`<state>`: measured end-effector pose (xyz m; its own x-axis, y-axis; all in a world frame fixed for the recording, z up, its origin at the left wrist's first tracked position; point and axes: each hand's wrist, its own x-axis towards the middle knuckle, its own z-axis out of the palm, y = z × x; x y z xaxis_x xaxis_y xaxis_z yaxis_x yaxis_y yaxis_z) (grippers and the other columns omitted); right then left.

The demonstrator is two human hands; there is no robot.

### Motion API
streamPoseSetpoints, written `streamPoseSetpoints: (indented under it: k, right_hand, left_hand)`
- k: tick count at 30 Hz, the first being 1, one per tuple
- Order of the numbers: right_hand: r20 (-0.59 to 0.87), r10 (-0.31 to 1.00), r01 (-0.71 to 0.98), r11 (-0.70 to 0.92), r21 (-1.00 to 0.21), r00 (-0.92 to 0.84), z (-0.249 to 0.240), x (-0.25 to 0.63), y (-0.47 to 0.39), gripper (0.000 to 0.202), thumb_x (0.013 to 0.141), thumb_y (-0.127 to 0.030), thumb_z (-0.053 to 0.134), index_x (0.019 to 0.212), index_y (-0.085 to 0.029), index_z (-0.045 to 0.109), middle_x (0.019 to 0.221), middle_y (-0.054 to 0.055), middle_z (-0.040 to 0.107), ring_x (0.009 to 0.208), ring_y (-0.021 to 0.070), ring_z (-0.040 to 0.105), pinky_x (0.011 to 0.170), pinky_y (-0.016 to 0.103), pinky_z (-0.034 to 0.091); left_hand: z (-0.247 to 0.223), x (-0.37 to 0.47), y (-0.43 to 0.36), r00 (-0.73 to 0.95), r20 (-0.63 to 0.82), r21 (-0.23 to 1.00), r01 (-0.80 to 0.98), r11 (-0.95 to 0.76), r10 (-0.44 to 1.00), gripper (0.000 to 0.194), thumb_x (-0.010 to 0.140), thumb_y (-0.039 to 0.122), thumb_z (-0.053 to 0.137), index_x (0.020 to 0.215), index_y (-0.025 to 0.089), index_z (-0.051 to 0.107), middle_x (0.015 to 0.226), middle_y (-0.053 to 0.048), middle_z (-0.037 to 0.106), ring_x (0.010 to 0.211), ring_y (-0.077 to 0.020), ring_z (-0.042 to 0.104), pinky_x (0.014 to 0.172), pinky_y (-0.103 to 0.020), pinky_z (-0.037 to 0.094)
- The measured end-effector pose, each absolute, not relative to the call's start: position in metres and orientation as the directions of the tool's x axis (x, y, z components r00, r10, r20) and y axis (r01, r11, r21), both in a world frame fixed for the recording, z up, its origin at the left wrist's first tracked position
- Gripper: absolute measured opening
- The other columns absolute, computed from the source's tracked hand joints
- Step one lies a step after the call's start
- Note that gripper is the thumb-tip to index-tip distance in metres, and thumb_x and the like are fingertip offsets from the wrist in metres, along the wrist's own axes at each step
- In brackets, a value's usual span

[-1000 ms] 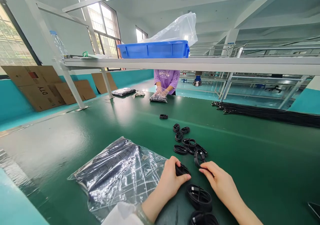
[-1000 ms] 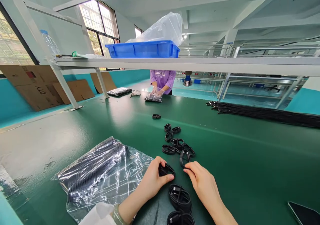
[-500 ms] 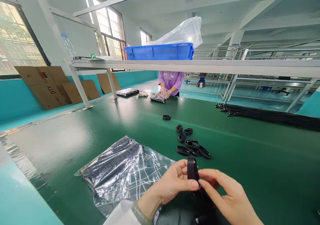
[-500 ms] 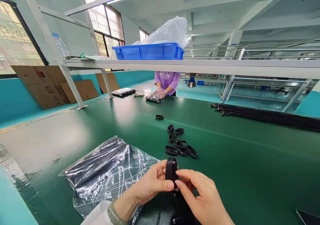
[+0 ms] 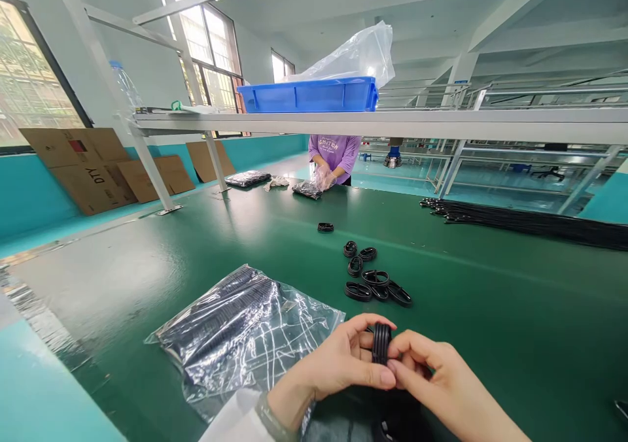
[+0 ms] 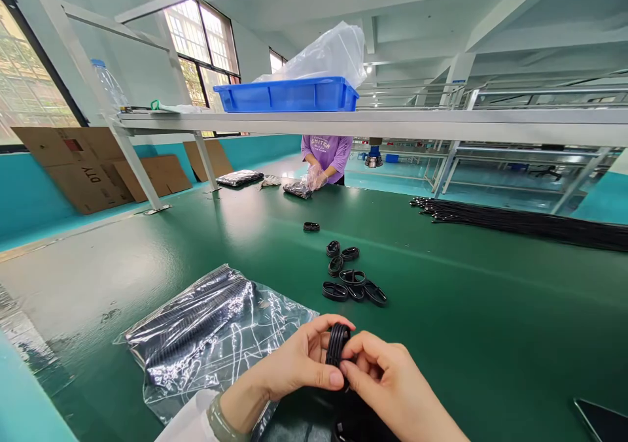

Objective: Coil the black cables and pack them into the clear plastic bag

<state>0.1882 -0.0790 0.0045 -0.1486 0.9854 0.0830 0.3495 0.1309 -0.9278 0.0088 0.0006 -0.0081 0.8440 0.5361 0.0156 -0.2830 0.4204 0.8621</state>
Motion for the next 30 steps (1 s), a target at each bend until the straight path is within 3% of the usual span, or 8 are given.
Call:
streamPoseSetpoints:
  k: [5,9,14,18,21,25,30]
  right_hand:
    - [-0.044,0.976,0.179,-0.005,-0.984,-0.214,0.020,0.196,-0.084,0.035,0.091,-0.050,0.063,0.079,-0.018,0.055,0.062,-0.006,0.039,0.058,0.0131,0.029,0.055,0.026,0.023]
    - [-0.052,0.968,0.131,-0.021,-0.991,-0.244,0.022,0.199,-0.085,0.040,0.092,-0.055,0.060,0.080,-0.019,0.051,0.066,-0.003,0.044,0.061,0.0143,0.034,0.058,0.027,0.026]
    - [-0.026,0.959,0.172,0.024,-0.985,-0.283,0.017,0.194,-0.083,0.030,0.096,-0.046,0.055,0.083,-0.019,0.052,0.081,0.003,0.064,0.071,0.0176,0.053,0.062,0.026,0.038]
    - [0.016,0.954,0.153,0.064,-0.986,-0.300,0.013,0.188,-0.079,0.023,0.100,-0.040,0.050,0.099,-0.019,0.058,0.086,0.003,0.068,0.077,0.0197,0.061,0.068,0.028,0.045]
    - [0.023,0.953,0.086,0.051,-0.995,-0.303,0.012,0.185,-0.078,0.024,0.101,-0.039,0.051,0.107,-0.017,0.059,0.097,0.006,0.069,0.085,0.0228,0.063,0.075,0.031,0.048]
    - [0.026,0.943,-0.033,0.015,-0.999,-0.332,0.015,0.182,-0.078,0.021,0.100,-0.037,0.054,0.098,-0.017,0.058,0.093,0.006,0.069,0.082,0.0225,0.064,0.077,0.033,0.049]
    - [0.013,0.929,-0.140,-0.042,-0.989,-0.371,0.020,0.185,-0.080,0.015,0.099,-0.031,0.054,0.095,-0.017,0.056,0.085,0.003,0.068,0.076,0.0190,0.062,0.072,0.029,0.045]
  left_hand:
    - [-0.013,0.006,0.007,0.854,-0.017,0.887,-0.227,0.402,0.519,0.063,0.061,0.009,0.088,0.117,0.019,0.060,0.093,-0.004,0.067,0.081,-0.0138,0.069,0.073,-0.022,0.055]
    - [-0.012,0.002,0.010,0.851,0.017,0.878,-0.264,0.399,0.525,0.060,0.063,0.013,0.088,0.116,0.020,0.060,0.111,-0.009,0.065,0.082,-0.0185,0.071,0.071,-0.027,0.058]
    - [-0.008,0.001,0.009,0.901,0.072,0.828,-0.293,0.479,0.428,0.063,0.069,0.023,0.086,0.125,0.018,0.057,0.097,-0.009,0.068,0.082,-0.0226,0.072,0.071,-0.028,0.058]
    - [-0.006,0.003,0.006,0.920,0.086,0.782,-0.300,0.547,0.382,0.060,0.066,0.023,0.087,0.119,0.021,0.060,0.103,-0.007,0.067,0.081,-0.0239,0.073,0.067,-0.027,0.057]
    - [-0.004,0.004,0.005,0.941,0.112,0.773,-0.284,0.568,0.319,0.057,0.065,0.022,0.088,0.114,0.021,0.058,0.089,-0.005,0.069,0.078,-0.0244,0.074,0.062,-0.024,0.055]
    - [-0.003,0.004,0.004,0.947,0.132,0.776,-0.283,0.564,0.294,0.056,0.066,0.021,0.087,0.114,0.020,0.058,0.079,-0.002,0.067,0.070,-0.0198,0.072,0.062,-0.023,0.055]
    - [-0.004,0.007,0.002,0.938,0.133,0.729,-0.311,0.609,0.320,0.056,0.065,0.022,0.088,0.112,0.019,0.059,0.090,-0.005,0.068,0.073,-0.0221,0.073,0.061,-0.024,0.059]
